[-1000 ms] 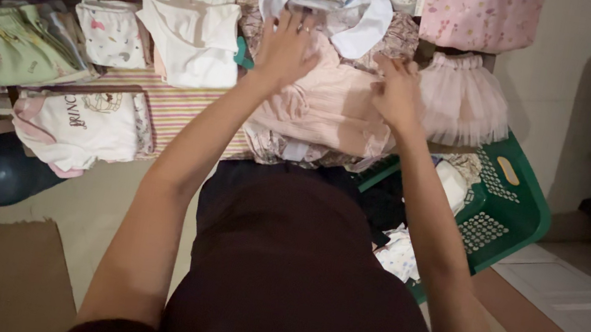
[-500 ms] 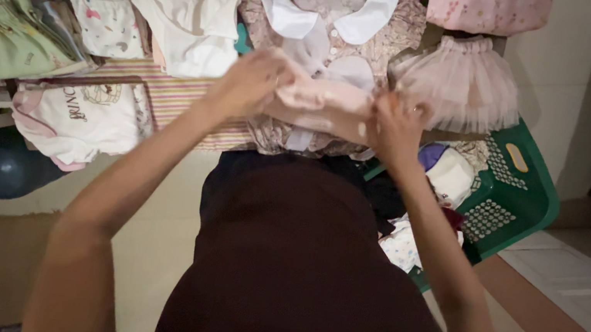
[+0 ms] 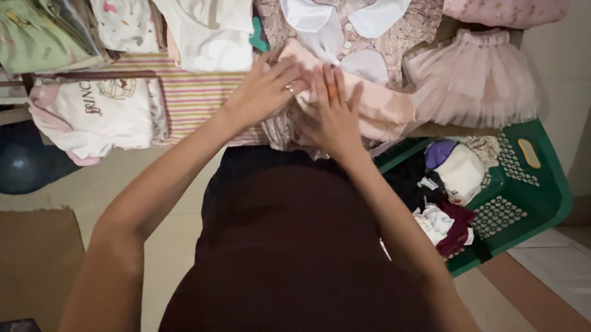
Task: The person folds various baby clothes, including a pink tulle skirt, a floral dress, and a pink top, on a striped table. They pick items from a green laundry basket, fold them by hand, and place them in a growing pile on the table.
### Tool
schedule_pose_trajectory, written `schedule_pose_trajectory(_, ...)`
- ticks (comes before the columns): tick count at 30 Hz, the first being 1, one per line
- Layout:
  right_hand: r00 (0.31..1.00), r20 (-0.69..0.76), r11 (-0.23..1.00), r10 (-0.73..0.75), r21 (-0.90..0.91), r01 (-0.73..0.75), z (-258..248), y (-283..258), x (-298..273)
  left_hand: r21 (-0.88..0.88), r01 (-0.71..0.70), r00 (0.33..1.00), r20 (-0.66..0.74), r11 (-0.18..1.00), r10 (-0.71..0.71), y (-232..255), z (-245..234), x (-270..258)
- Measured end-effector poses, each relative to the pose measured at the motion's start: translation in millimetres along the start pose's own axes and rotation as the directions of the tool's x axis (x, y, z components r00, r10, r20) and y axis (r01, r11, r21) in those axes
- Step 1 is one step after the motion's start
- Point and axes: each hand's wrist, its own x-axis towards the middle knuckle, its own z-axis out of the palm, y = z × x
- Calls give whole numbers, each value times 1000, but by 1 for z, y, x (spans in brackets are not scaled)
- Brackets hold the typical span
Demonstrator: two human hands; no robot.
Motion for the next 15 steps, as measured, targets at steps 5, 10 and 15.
schedule_pose_trajectory(5, 947, 49, 937, 316, 142, -320, -7, 21, 3, -277, 44, 993, -95, 960, -73, 10, -33, 40)
schedule_pose_trajectory(10, 912, 140, 414, 385, 857, -306, -81, 44, -6, -969, 203, 802, 82, 141, -591, 14, -55, 75)
schedule_pose_trajectory(15, 931, 120, -76, 346, 992, -100, -166, 25, 16, -939, 236, 866, 320, -251, -385, -3, -70, 111)
